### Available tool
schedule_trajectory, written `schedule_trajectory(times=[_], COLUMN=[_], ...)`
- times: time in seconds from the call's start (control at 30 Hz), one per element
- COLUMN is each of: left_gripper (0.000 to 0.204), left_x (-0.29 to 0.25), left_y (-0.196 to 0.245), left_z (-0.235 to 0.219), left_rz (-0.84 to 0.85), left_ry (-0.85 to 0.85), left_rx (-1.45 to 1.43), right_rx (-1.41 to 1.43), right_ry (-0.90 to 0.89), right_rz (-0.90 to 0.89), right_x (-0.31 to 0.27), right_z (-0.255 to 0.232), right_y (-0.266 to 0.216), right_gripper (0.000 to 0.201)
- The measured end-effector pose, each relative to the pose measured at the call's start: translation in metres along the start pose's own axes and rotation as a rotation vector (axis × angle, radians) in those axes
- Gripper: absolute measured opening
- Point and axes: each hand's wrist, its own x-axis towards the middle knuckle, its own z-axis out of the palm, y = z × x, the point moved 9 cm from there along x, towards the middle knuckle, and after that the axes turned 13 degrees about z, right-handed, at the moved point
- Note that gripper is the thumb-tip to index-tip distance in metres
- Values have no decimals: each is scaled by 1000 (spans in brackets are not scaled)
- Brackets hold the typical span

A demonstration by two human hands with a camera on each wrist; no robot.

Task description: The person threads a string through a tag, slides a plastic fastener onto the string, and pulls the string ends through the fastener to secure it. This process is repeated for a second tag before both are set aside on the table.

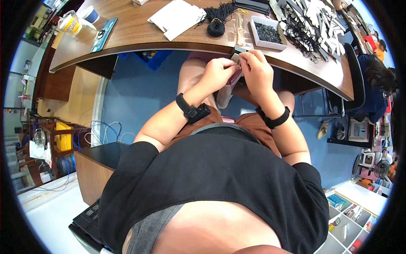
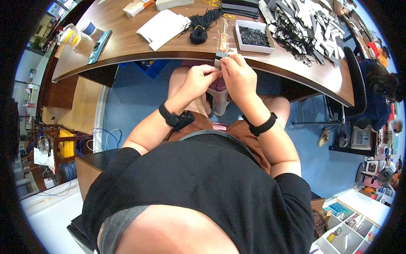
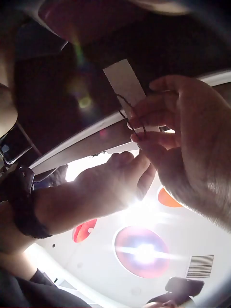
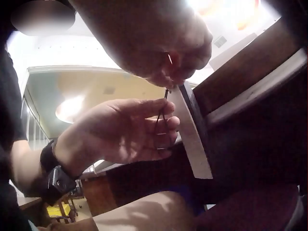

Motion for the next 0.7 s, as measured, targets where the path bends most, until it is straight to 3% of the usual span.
schedule_trajectory(times=[0.17, 0.33, 0.47, 0.57, 0.63, 0.7], left_gripper=[17, 16, 17, 18, 18, 17], left_x=[1, 0, -1, -2, -7, -15], left_y=[5, 1, 2, -5, -14, -19], left_z=[-3, -1, 0, -5, -4, 0], left_rz=[73, 9, -17, 83, -14, -108], left_ry=[11, 6, 3, -21, -89, -163], left_rx=[43, -32, -105, 21, -3, -30], right_rx=[-23, -37, 18, 165, 254, 250], right_ry=[32, 50, -56, -172, -255, -253], right_rz=[-10, -15, 123, 299, 442, 428], right_x=[-1, 0, 0, 0, -2, -1], right_z=[-4, -7, -3, 10, 15, 13], right_y=[-6, -10, -1, 21, 32, 31], right_gripper=[13, 10, 11, 11, 10, 10])
